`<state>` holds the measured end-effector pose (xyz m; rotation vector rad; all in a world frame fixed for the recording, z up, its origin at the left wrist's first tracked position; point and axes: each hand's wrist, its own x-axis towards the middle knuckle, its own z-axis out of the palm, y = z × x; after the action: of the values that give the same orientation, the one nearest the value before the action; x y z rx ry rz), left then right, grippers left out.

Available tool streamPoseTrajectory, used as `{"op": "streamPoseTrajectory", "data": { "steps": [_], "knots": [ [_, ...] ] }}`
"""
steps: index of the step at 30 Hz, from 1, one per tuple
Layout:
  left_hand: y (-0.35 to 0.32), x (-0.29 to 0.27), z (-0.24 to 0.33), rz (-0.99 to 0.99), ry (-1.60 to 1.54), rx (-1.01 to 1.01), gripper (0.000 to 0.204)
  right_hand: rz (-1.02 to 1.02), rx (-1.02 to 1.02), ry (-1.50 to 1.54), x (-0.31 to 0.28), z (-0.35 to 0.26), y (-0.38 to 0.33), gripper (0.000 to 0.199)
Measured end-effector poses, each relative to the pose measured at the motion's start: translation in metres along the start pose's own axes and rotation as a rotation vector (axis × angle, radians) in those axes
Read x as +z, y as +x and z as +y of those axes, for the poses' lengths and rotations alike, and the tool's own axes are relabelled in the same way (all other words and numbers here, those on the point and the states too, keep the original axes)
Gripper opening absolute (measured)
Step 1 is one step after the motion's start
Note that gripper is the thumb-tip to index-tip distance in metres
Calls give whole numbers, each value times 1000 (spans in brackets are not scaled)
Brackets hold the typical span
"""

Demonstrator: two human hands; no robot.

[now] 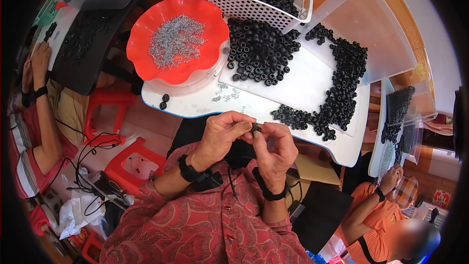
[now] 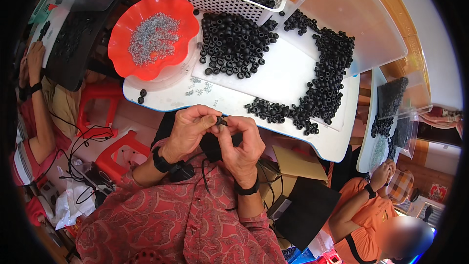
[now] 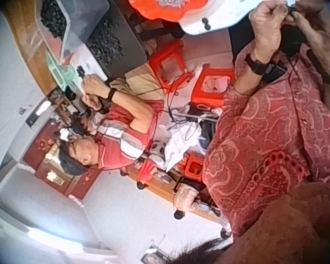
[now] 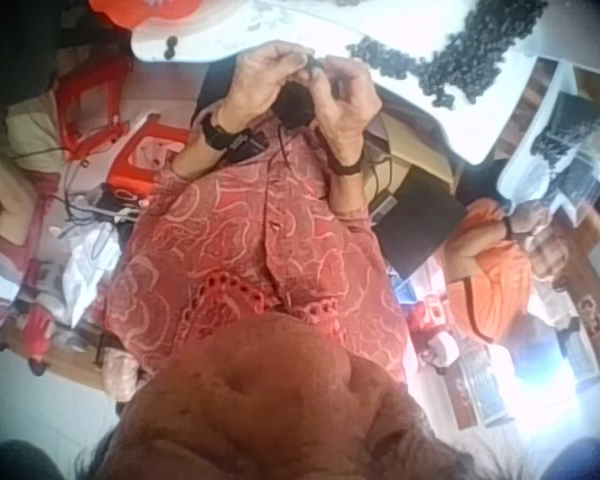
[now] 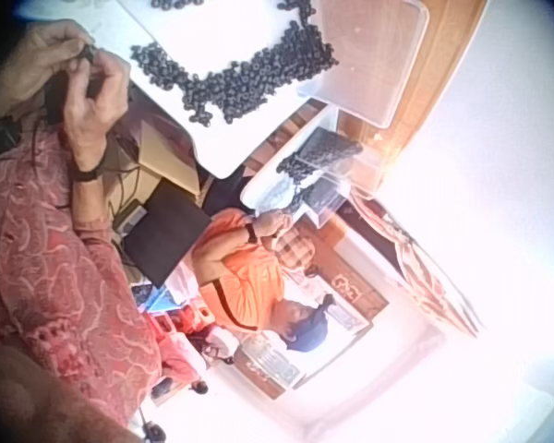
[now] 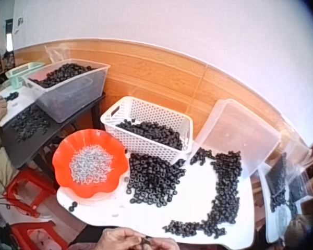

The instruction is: Assembling small metal pins into black plastic rings at a workstation.

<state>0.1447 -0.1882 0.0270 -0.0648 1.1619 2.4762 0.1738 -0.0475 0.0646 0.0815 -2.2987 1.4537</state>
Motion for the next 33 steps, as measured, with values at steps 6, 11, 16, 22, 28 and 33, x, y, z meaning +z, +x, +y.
{"op": "streamPoseTrajectory", "data": {
  "steps": [6, 11, 16, 22, 28, 33],
  "knots": [
    [0, -3, 7, -27, 197, 29, 14, -1, 53, 9, 1, -2, -1, 23],
    [-2, 0, 10, -8, 175, 28, 15, 13, 15, -18, 3, -5, 0, 24],
    [-4, 2, 14, -14, 140, 44, 16, -8, -49, -70, 2, -10, 4, 24],
    [-7, 3, 20, -16, 206, 43, 17, -33, -51, -83, 2, -12, 5, 22],
    [-8, 2, 13, -22, 138, 82, 20, -30, -119, -65, 4, -5, 4, 21],
    [-8, -2, 9, -4, 207, 56, 17, -28, 57, 43, 3, -5, -3, 19]
  ]
}}
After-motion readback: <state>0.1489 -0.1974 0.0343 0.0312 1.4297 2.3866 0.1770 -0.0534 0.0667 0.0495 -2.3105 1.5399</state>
